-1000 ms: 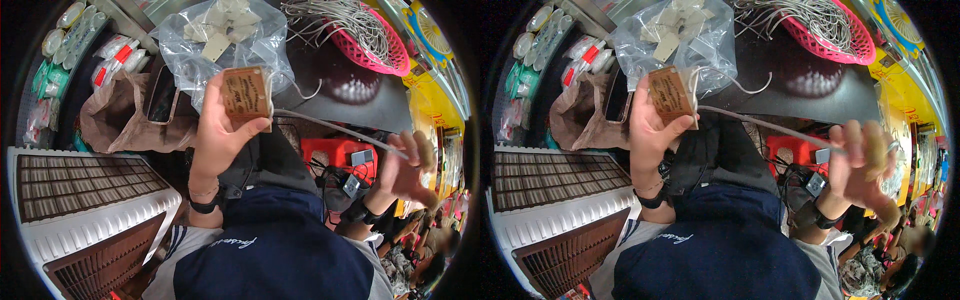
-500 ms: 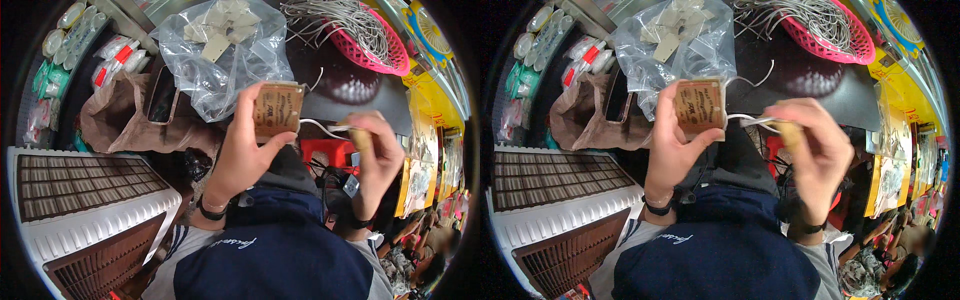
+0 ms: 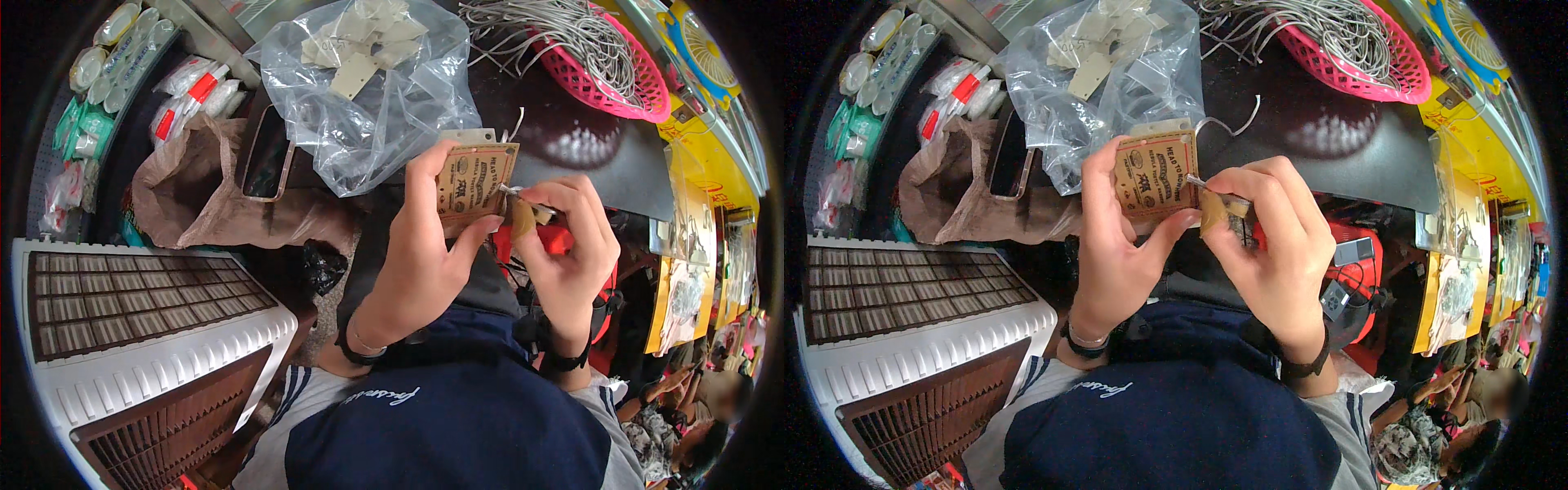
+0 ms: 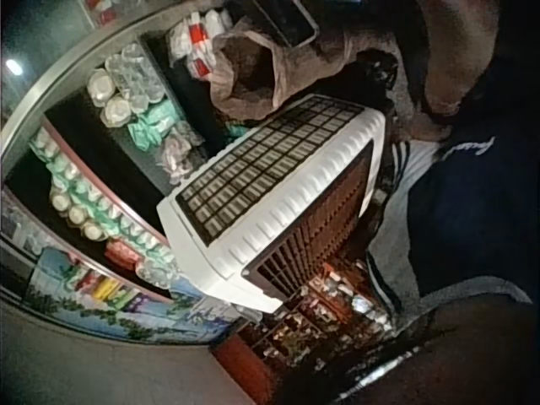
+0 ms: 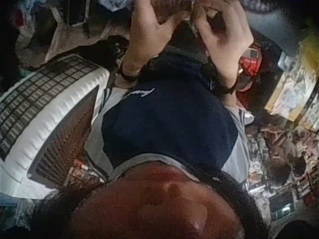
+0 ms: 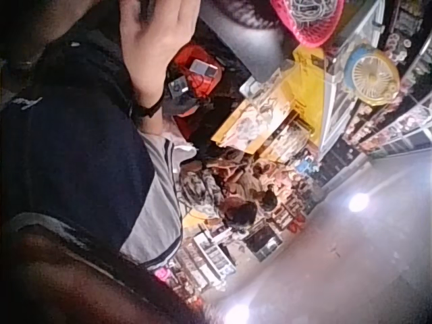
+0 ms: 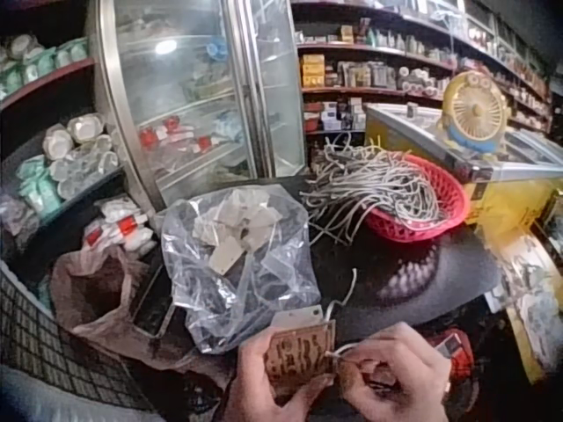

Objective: The recorder is threading plastic tags through holes in cardboard product cards and securing them.

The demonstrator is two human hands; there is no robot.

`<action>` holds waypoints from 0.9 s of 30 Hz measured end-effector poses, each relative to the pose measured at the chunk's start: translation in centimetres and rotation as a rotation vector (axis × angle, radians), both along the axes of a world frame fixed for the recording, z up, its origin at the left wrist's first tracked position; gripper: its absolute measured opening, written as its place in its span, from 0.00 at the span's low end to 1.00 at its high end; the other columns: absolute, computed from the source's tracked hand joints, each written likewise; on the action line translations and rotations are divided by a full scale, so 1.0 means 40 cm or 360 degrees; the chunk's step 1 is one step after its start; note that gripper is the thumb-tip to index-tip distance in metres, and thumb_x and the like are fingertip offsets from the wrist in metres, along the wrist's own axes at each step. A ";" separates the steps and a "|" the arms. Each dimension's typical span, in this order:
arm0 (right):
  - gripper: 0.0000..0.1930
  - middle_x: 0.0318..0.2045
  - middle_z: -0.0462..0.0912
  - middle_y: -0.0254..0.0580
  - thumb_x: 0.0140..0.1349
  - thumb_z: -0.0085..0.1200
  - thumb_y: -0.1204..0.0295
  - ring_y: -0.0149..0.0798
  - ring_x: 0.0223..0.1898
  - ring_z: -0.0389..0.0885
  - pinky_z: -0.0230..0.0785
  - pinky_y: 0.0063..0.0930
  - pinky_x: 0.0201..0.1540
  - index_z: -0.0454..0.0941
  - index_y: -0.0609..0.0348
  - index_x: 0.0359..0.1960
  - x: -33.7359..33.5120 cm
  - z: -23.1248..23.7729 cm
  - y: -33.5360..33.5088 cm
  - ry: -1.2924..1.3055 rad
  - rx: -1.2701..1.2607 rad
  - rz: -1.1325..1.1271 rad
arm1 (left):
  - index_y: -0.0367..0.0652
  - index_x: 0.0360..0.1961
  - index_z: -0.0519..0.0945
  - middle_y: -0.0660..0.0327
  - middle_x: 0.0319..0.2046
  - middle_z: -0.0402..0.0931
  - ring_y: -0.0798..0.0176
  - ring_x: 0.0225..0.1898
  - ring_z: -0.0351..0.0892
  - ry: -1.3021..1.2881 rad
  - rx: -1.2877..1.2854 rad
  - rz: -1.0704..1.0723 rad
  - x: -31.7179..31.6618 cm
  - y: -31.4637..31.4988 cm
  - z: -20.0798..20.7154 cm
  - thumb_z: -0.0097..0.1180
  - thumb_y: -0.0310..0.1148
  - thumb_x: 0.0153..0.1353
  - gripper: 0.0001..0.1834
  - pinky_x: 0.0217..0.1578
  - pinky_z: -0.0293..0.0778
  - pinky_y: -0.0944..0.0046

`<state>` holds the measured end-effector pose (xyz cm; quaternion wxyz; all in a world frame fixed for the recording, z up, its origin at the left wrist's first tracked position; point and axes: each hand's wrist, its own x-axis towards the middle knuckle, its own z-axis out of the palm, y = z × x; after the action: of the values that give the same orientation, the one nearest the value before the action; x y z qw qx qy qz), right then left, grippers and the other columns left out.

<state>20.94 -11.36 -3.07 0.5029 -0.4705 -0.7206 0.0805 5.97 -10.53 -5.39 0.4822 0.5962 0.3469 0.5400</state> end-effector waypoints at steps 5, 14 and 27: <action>0.13 0.26 0.72 0.40 0.43 0.59 0.83 0.38 0.25 0.72 0.65 0.25 0.27 0.76 0.62 0.34 -0.003 0.008 -0.008 -0.0013 -0.0174 -0.0016 | 0.35 0.60 0.52 0.53 0.52 0.64 0.61 0.52 0.72 0.0209 0.0179 0.0120 0.002 0.000 -0.007 0.59 0.16 0.52 0.37 0.51 0.73 0.63; 0.11 0.25 0.70 0.41 0.46 0.55 0.84 0.39 0.23 0.69 0.62 0.28 0.26 0.75 0.62 0.34 0.000 0.003 -0.008 0.0007 -0.0154 0.0023 | 0.35 0.60 0.52 0.52 0.53 0.63 0.60 0.52 0.71 0.0317 0.0299 0.0176 0.007 -0.002 -0.014 0.60 0.18 0.53 0.38 0.51 0.72 0.63; 0.11 0.25 0.71 0.42 0.46 0.55 0.85 0.42 0.24 0.69 0.61 0.31 0.27 0.73 0.64 0.33 -0.004 -0.005 0.003 -0.0064 0.0019 -0.0076 | 0.34 0.60 0.53 0.51 0.51 0.63 0.60 0.52 0.70 0.0386 0.0343 0.0213 0.015 -0.010 -0.005 0.61 0.18 0.52 0.38 0.50 0.72 0.63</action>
<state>20.77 -11.22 -3.28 0.4928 -0.4862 -0.7195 0.0547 6.58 -10.95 -5.61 0.3332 0.6808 0.3815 0.5291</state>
